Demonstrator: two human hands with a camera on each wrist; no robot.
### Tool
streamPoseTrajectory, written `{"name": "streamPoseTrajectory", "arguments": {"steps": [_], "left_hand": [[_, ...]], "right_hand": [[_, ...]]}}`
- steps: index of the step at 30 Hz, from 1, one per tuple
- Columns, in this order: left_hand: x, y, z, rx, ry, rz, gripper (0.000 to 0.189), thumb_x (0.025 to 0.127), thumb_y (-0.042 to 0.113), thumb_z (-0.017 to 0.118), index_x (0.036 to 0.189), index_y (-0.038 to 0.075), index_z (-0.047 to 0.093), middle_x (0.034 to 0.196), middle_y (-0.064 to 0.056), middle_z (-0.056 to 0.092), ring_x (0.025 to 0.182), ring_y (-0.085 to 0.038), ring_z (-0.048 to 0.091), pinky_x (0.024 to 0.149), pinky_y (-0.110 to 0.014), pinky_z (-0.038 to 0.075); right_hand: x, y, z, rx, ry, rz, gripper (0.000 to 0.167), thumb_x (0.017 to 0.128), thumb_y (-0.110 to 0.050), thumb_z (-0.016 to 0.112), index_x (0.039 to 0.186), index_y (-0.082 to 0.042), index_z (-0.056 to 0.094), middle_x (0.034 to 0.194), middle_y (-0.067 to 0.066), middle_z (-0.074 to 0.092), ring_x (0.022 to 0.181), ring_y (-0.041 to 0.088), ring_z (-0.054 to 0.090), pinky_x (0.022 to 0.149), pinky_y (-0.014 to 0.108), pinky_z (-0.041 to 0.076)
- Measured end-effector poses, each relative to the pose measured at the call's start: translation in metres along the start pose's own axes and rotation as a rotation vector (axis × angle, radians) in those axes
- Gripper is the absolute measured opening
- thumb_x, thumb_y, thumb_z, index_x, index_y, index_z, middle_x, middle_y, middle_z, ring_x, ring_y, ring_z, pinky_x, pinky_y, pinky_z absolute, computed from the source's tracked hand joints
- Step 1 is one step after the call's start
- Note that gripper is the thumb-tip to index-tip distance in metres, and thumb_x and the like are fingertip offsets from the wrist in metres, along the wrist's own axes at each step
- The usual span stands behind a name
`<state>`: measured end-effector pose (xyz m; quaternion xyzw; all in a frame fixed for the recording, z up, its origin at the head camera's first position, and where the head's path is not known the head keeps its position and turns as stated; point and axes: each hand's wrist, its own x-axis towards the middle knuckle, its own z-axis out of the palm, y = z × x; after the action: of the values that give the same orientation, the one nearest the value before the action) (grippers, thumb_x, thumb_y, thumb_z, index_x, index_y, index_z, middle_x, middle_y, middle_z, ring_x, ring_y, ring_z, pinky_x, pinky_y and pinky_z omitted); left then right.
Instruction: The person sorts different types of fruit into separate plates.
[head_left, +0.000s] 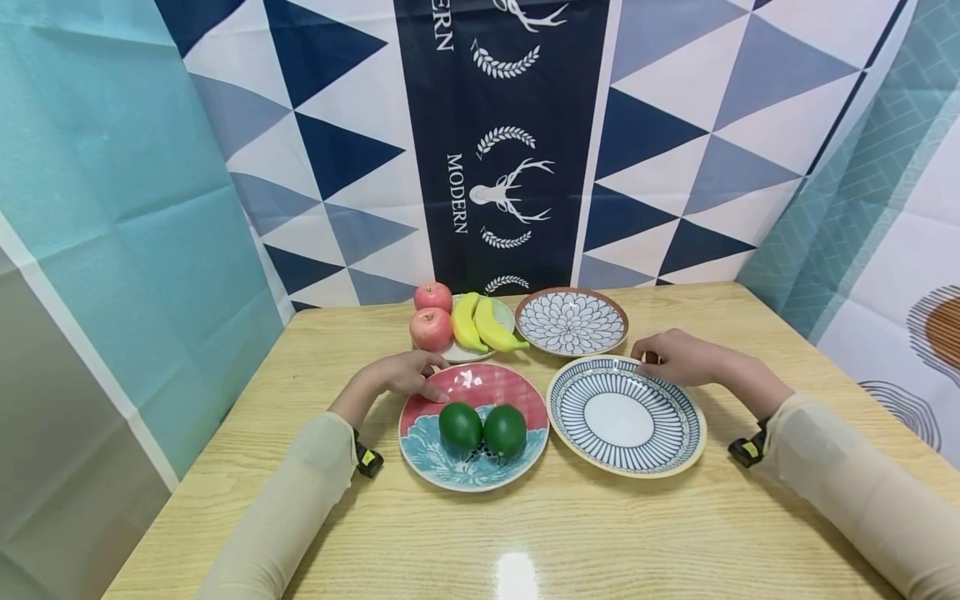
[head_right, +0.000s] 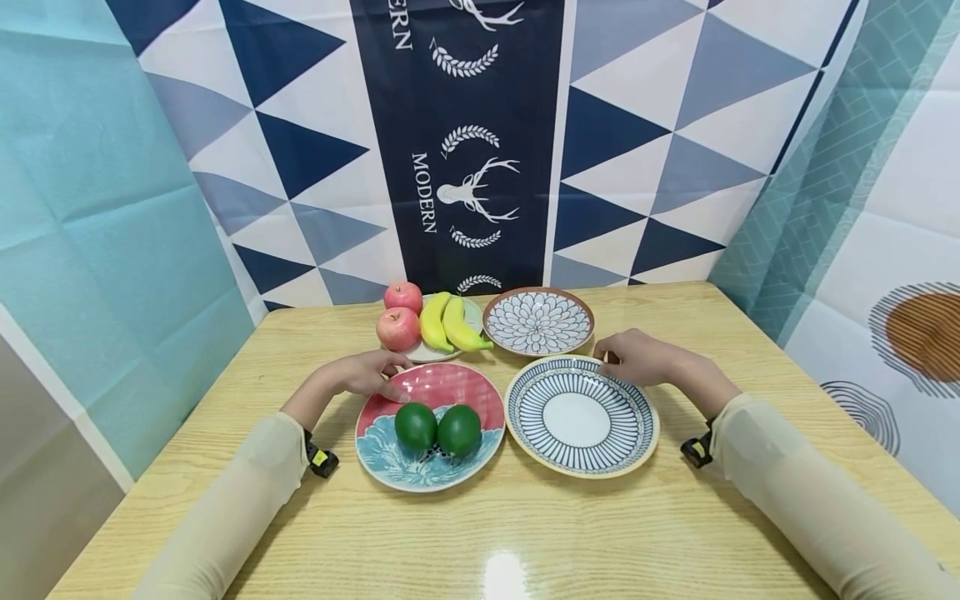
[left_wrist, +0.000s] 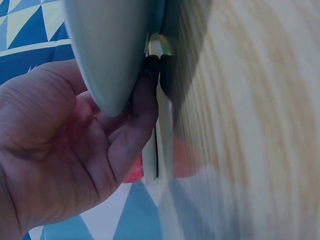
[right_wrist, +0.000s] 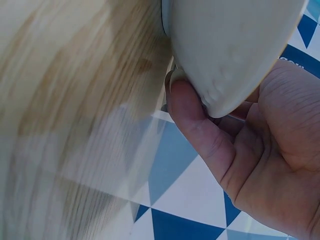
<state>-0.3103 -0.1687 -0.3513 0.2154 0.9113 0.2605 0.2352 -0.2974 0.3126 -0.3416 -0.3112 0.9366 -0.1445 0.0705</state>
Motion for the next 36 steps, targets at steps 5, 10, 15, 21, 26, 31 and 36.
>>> {"name": "streamPoseTrajectory", "arguments": {"steps": [5,10,15,21,26,31,36], "left_hand": [[0.001,0.001,-0.001,0.005,0.002,0.003,0.049,0.093,0.025,0.083,0.135,0.008,0.064,0.128,-0.013,0.066,0.122,-0.031,0.06,0.113,-0.052,0.045],[0.0,0.002,-0.002,0.02,0.013,-0.005,0.051,0.092,0.027,0.084,0.136,0.009,0.064,0.131,-0.013,0.065,0.123,-0.032,0.059,0.112,-0.052,0.046],[0.0,0.004,-0.002,0.037,0.022,-0.006,0.052,0.092,0.028,0.084,0.136,0.01,0.064,0.132,-0.013,0.065,0.124,-0.032,0.058,0.112,-0.052,0.046],[0.0,0.006,-0.003,0.058,0.024,-0.001,0.052,0.092,0.029,0.084,0.136,0.01,0.065,0.13,-0.012,0.066,0.121,-0.031,0.059,0.109,-0.051,0.048],[0.0,0.008,-0.001,0.086,0.036,-0.002,0.05,0.092,0.03,0.085,0.134,0.012,0.066,0.119,-0.008,0.066,0.111,-0.027,0.06,0.102,-0.046,0.052],[-0.004,0.012,0.0,0.123,0.058,0.009,0.047,0.093,0.028,0.083,0.133,0.01,0.067,0.109,-0.006,0.067,0.1,-0.024,0.06,0.09,-0.037,0.054],[-0.016,0.022,-0.006,0.137,0.099,-0.003,0.048,0.094,0.027,0.081,0.136,0.007,0.066,0.111,-0.008,0.068,0.097,-0.025,0.061,0.083,-0.036,0.056]], "right_hand": [[-0.002,-0.001,-0.001,-0.003,0.0,0.002,0.009,0.103,-0.009,0.067,0.109,-0.009,0.073,0.084,-0.006,0.065,0.074,0.009,0.057,0.067,0.032,0.05],[0.0,-0.002,-0.003,-0.002,-0.005,0.004,0.01,0.103,-0.01,0.067,0.111,-0.008,0.073,0.085,-0.006,0.066,0.075,0.01,0.058,0.067,0.033,0.05],[0.0,-0.002,-0.006,0.0,-0.012,0.0,0.01,0.103,-0.011,0.067,0.111,-0.007,0.073,0.086,-0.006,0.066,0.075,0.01,0.057,0.067,0.034,0.049],[-0.001,-0.002,-0.004,-0.002,-0.012,0.013,0.01,0.103,-0.011,0.066,0.11,-0.009,0.073,0.085,-0.006,0.065,0.074,0.01,0.057,0.067,0.033,0.049],[-0.002,-0.001,-0.003,-0.006,-0.007,0.006,0.011,0.103,-0.011,0.067,0.111,-0.007,0.072,0.086,-0.005,0.066,0.075,0.01,0.057,0.068,0.033,0.049],[-0.002,-0.001,-0.002,-0.002,-0.008,0.007,0.013,0.103,-0.011,0.067,0.112,-0.005,0.072,0.087,-0.005,0.066,0.076,0.011,0.057,0.068,0.034,0.05],[-0.001,-0.003,0.0,0.004,-0.014,0.012,0.013,0.103,-0.011,0.066,0.113,-0.006,0.072,0.087,-0.005,0.065,0.076,0.011,0.056,0.069,0.034,0.049]]}}
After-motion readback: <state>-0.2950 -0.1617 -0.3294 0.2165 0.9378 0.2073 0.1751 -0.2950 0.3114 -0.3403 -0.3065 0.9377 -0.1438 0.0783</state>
